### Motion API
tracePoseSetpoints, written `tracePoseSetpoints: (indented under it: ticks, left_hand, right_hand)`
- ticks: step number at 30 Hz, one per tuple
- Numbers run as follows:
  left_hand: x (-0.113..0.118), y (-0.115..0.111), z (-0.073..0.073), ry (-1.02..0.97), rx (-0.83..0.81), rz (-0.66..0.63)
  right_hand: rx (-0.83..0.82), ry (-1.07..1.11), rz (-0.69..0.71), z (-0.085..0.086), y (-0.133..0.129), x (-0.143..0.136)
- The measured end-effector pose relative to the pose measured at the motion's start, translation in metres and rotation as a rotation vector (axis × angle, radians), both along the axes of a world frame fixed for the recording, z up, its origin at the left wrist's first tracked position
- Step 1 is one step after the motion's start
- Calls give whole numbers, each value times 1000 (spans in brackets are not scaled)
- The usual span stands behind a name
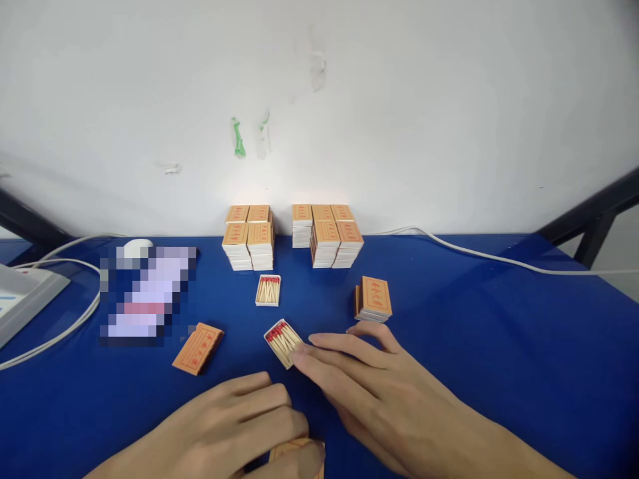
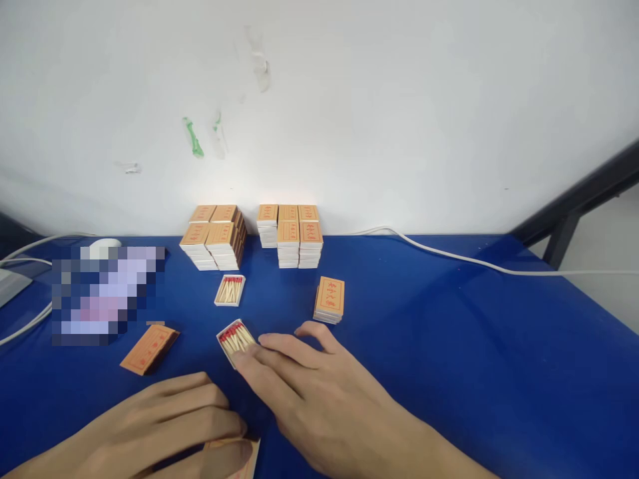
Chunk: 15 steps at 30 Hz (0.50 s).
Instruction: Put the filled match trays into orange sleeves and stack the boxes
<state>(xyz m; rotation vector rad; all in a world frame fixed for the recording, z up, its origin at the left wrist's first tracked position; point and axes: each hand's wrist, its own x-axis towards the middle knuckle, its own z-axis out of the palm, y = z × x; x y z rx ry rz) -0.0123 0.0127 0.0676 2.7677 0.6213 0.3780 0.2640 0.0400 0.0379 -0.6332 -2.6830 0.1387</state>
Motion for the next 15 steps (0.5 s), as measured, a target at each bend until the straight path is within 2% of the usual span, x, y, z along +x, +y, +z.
tracePoseSetpoints:
  ticks: [3,8,15]
  left_hand:
    - [-6,-3,-4,-93,69,69]
    - [-5,0,-12,-203,47,155]
    - [-6,0,-20,-240,-39,396]
  right_hand:
    - [129,98,-35,-2,2,6]
    - [279,134,-125,-2,6,13]
    - [292,130,-268,1,3,6]
